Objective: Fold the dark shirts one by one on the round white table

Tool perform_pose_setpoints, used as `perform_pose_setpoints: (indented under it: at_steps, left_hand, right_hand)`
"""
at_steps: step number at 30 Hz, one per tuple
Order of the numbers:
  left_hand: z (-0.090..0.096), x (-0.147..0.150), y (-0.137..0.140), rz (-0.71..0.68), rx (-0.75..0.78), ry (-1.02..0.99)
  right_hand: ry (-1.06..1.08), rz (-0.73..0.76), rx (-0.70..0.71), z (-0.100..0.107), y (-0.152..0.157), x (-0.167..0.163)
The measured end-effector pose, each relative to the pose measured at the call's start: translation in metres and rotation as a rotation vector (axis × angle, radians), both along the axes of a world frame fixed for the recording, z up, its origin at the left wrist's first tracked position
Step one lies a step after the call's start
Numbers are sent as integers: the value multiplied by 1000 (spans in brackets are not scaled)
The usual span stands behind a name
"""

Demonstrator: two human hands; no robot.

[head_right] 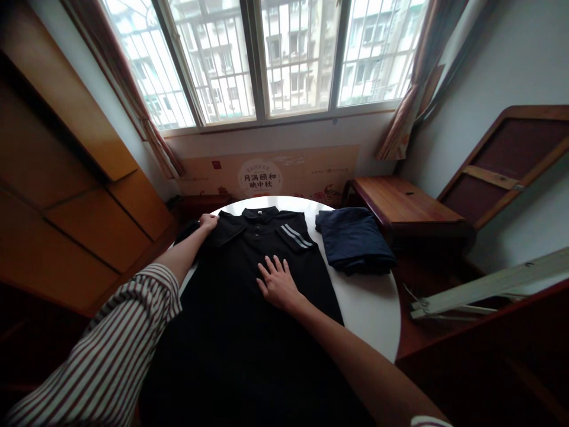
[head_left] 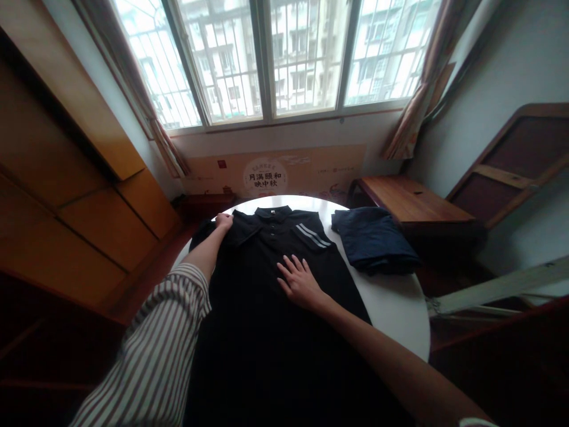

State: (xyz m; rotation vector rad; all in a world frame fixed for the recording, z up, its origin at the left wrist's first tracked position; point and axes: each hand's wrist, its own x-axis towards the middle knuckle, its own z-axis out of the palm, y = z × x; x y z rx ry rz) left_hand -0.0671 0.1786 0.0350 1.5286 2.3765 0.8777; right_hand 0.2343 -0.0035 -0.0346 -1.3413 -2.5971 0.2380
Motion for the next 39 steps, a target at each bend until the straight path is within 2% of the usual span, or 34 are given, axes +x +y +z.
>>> perform_pose_setpoints:
  at_steps: [5,7,10,12,14,17,20,26,28,30,35,39]
  left_hand:
    - [7,14,-12,-70,43,108]
    - [5,25,-37,-208,118,192]
    - [-9,44,-104,-632,250,330]
    - [-23,54,-161,-858,234,356]
    - [-38,57,-216,-973,159,365]
    - [-53,49,-281,-996,28,417]
    - [-57,35,-332,-981,-11,447]
    - [-61,27,-421,-1201,42,532]
    - [-66,27,-438,-1244,104,597]
    - [-68,25,-447,-1261,166,633]
    - [-56,18,-446,-1260,219,552]
    - [-47,17,-440,-1141,249,462]
  right_hand:
    - [9,-3,13,-1,0,1]
    - [12,0,21,0,-1,1]
    - [13,-1,31,2,-3,1]
    - [11,-9,42,5,-4,0]
    - [-5,-20,40,9,-4,-3]
    - [-53,-35,7,15,-11,-7]
    - [-101,18,-10,22,-46,-2]
    - [36,421,-91,28,-181,30]
    - [36,471,-90,21,-212,36]
    - [11,451,-37,10,-227,38]
    - [9,373,112,-12,-233,37]
    - [32,332,131,-9,-233,30]
